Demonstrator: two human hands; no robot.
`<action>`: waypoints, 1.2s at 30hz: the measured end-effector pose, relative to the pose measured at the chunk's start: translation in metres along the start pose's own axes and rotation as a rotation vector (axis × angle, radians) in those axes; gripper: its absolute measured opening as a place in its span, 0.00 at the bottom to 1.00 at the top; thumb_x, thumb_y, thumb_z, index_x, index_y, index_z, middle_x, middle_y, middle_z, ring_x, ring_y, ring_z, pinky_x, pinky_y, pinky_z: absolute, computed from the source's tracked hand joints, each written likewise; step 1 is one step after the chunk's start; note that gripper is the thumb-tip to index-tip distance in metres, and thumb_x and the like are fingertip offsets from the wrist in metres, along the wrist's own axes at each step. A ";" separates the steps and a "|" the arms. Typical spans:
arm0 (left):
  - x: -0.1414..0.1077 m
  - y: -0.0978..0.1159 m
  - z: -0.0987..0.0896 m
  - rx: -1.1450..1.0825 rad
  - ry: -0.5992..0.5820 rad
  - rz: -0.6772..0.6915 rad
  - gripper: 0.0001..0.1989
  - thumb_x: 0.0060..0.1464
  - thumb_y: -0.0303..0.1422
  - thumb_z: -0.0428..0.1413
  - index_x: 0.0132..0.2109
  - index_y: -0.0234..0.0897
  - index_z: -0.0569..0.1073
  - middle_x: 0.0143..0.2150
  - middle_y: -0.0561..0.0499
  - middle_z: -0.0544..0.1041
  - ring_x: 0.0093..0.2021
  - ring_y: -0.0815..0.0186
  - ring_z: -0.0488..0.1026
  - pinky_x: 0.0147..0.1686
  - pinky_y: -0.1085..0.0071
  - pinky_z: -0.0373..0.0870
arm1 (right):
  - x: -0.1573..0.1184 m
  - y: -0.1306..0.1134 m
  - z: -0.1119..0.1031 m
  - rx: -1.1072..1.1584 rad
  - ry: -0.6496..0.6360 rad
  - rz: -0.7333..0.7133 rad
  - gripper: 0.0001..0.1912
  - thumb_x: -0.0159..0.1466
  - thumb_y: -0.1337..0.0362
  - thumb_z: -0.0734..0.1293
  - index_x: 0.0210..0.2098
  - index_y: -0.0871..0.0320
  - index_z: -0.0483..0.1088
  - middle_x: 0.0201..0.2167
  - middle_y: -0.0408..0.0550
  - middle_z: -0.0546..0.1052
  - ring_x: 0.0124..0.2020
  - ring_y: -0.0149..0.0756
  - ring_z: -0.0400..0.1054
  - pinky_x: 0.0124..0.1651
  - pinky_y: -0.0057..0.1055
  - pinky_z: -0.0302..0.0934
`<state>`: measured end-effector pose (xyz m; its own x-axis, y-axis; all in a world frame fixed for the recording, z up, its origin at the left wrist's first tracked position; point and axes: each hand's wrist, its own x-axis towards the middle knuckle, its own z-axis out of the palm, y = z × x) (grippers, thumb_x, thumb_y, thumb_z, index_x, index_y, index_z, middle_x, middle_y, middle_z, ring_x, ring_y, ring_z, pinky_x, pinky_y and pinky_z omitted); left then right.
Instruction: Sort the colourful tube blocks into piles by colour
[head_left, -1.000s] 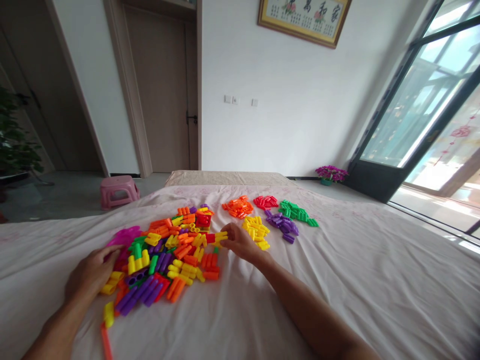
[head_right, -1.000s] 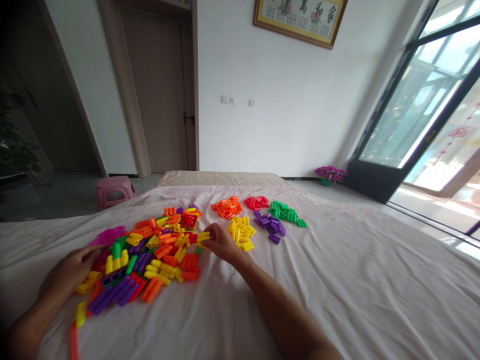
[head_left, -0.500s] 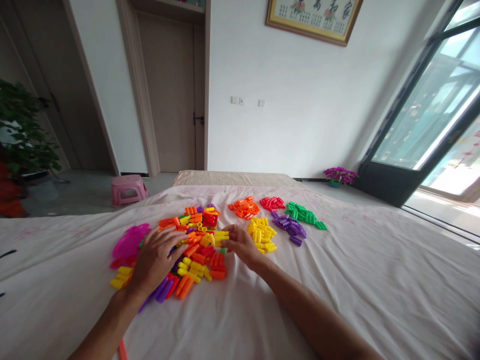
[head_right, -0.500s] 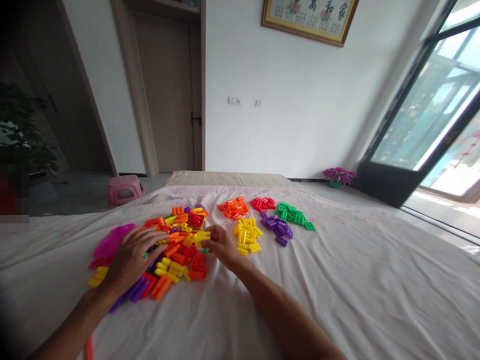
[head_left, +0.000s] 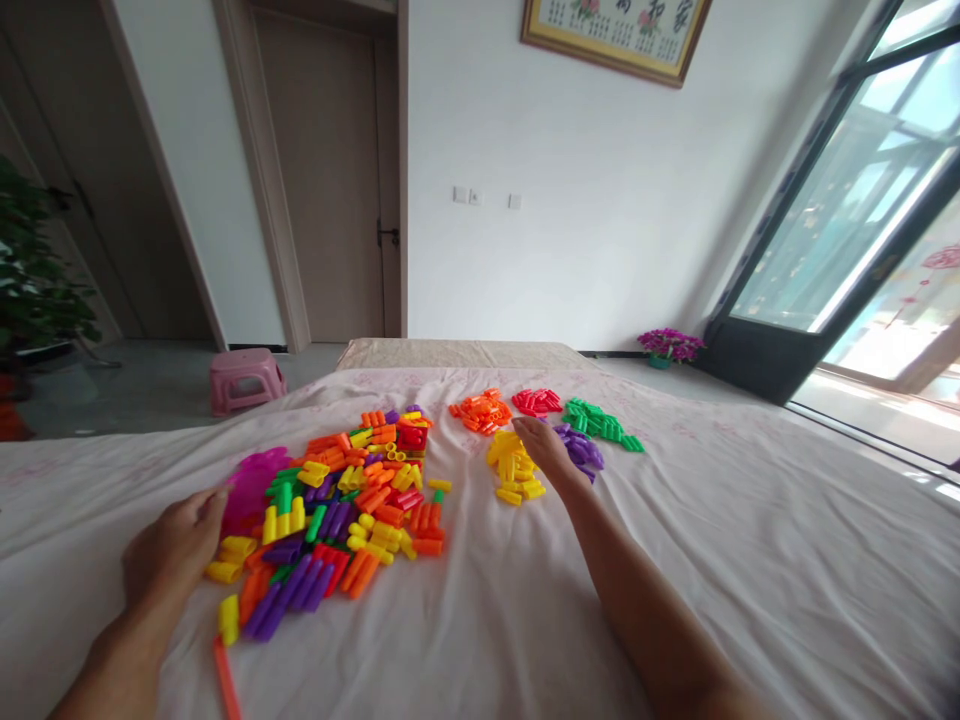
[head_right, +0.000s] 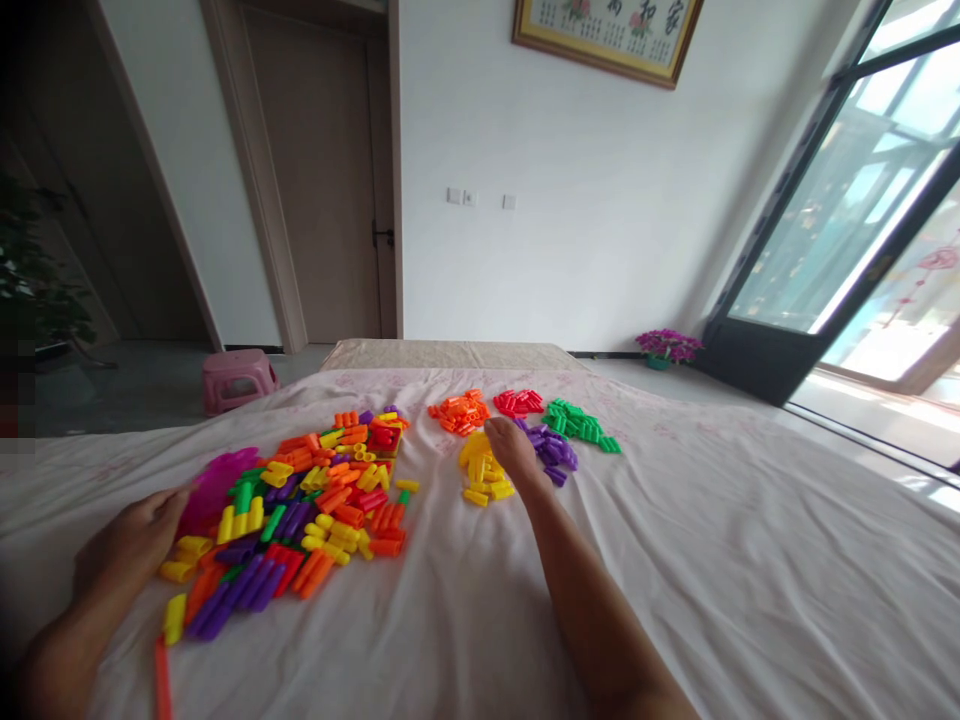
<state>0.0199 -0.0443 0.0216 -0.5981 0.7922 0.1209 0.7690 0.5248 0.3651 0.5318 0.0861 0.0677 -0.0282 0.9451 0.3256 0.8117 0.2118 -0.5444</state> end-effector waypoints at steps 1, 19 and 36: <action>0.001 -0.003 0.003 -0.023 -0.013 -0.006 0.34 0.61 0.52 0.35 0.56 0.36 0.74 0.52 0.37 0.78 0.42 0.49 0.76 0.39 0.61 0.68 | -0.001 0.000 -0.002 -0.040 0.022 0.019 0.19 0.67 0.59 0.58 0.46 0.60 0.76 0.39 0.52 0.79 0.39 0.41 0.72 0.41 0.33 0.63; 0.023 -0.018 0.033 -0.132 -0.054 0.157 0.30 0.59 0.51 0.41 0.52 0.37 0.77 0.53 0.38 0.77 0.43 0.50 0.77 0.39 0.60 0.69 | -0.066 -0.082 0.057 -0.170 -0.343 -0.401 0.09 0.66 0.62 0.66 0.43 0.54 0.77 0.41 0.48 0.77 0.44 0.37 0.69 0.44 0.28 0.58; 0.016 -0.011 0.024 -0.115 -0.076 0.143 0.29 0.60 0.50 0.41 0.52 0.40 0.77 0.55 0.42 0.76 0.48 0.52 0.75 0.42 0.63 0.69 | -0.018 -0.040 -0.018 -0.300 -0.048 -0.033 0.11 0.66 0.65 0.63 0.44 0.56 0.76 0.42 0.51 0.79 0.44 0.40 0.72 0.40 0.29 0.57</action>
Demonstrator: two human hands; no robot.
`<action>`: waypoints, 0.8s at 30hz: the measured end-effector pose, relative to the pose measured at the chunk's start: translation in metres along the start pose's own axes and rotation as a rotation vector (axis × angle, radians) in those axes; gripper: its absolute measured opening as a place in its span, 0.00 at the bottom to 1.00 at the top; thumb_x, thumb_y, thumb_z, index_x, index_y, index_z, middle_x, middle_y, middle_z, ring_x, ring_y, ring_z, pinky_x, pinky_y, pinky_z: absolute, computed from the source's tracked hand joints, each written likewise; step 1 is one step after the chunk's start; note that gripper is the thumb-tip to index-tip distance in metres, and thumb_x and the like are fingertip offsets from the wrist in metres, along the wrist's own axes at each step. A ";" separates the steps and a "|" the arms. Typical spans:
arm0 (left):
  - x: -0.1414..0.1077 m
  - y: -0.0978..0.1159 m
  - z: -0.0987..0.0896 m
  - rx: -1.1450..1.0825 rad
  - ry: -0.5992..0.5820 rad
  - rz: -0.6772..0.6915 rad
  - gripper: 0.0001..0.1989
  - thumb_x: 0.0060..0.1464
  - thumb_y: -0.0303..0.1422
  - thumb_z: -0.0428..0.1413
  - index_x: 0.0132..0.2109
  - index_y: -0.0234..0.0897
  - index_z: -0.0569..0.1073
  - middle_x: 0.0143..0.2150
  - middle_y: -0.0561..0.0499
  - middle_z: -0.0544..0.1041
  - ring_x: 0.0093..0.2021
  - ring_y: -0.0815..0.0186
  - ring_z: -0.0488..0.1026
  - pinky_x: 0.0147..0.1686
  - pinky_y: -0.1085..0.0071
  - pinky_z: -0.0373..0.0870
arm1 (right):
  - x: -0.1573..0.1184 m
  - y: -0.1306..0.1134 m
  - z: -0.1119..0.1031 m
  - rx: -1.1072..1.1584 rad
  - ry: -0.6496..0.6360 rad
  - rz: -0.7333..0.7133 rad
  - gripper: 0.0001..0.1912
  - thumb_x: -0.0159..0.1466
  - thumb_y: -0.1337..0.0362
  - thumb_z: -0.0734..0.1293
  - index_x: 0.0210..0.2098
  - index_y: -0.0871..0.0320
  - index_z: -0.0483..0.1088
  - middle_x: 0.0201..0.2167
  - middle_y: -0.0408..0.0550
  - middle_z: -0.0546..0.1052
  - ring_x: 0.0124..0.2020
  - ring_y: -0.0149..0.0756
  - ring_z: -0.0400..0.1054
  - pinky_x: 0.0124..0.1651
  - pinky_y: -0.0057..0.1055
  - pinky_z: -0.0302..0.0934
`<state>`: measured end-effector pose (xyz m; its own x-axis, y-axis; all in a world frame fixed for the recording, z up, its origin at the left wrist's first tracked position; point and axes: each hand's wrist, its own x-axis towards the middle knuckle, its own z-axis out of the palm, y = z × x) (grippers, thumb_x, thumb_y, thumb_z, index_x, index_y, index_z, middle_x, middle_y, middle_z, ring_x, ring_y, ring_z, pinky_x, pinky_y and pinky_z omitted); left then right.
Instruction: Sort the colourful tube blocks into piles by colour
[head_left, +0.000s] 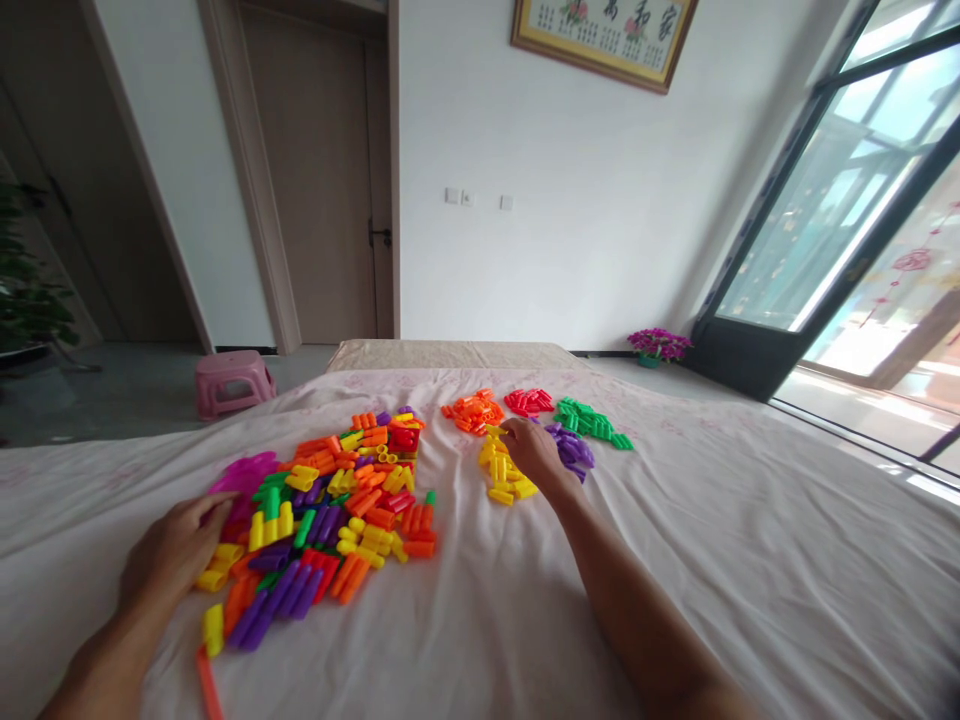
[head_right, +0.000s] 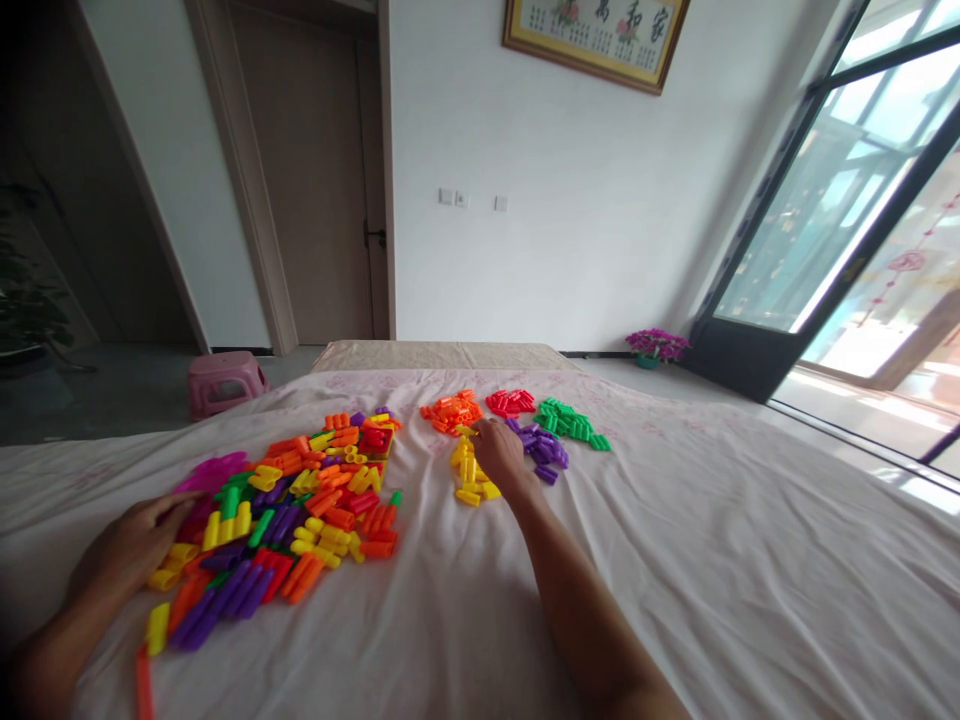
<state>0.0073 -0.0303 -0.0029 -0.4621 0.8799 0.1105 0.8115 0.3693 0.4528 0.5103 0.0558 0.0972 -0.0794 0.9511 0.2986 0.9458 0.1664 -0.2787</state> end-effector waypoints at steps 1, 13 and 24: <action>0.000 0.001 -0.001 -0.007 -0.004 0.001 0.29 0.60 0.50 0.41 0.53 0.39 0.77 0.56 0.42 0.76 0.48 0.52 0.75 0.43 0.63 0.69 | 0.001 0.002 -0.001 -0.003 0.009 0.020 0.12 0.65 0.65 0.63 0.45 0.56 0.76 0.43 0.51 0.79 0.44 0.40 0.72 0.40 0.29 0.57; 0.001 -0.002 0.000 -0.028 -0.009 0.002 0.28 0.60 0.50 0.42 0.53 0.40 0.76 0.57 0.42 0.75 0.48 0.52 0.74 0.44 0.63 0.68 | -0.033 -0.057 0.035 0.325 -0.208 -0.499 0.16 0.61 0.72 0.65 0.45 0.54 0.77 0.46 0.47 0.78 0.46 0.36 0.72 0.50 0.28 0.61; -0.001 0.002 -0.001 0.009 -0.013 -0.010 0.28 0.61 0.48 0.41 0.55 0.38 0.75 0.56 0.41 0.75 0.49 0.54 0.74 0.44 0.65 0.67 | -0.039 -0.060 0.040 0.135 -0.306 -0.673 0.08 0.57 0.68 0.68 0.37 0.58 0.74 0.35 0.47 0.78 0.38 0.35 0.70 0.39 0.27 0.58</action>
<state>0.0096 -0.0308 -0.0015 -0.4656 0.8799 0.0946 0.8101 0.3806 0.4460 0.4441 0.0193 0.0653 -0.7293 0.6593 0.1827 0.6169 0.7492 -0.2411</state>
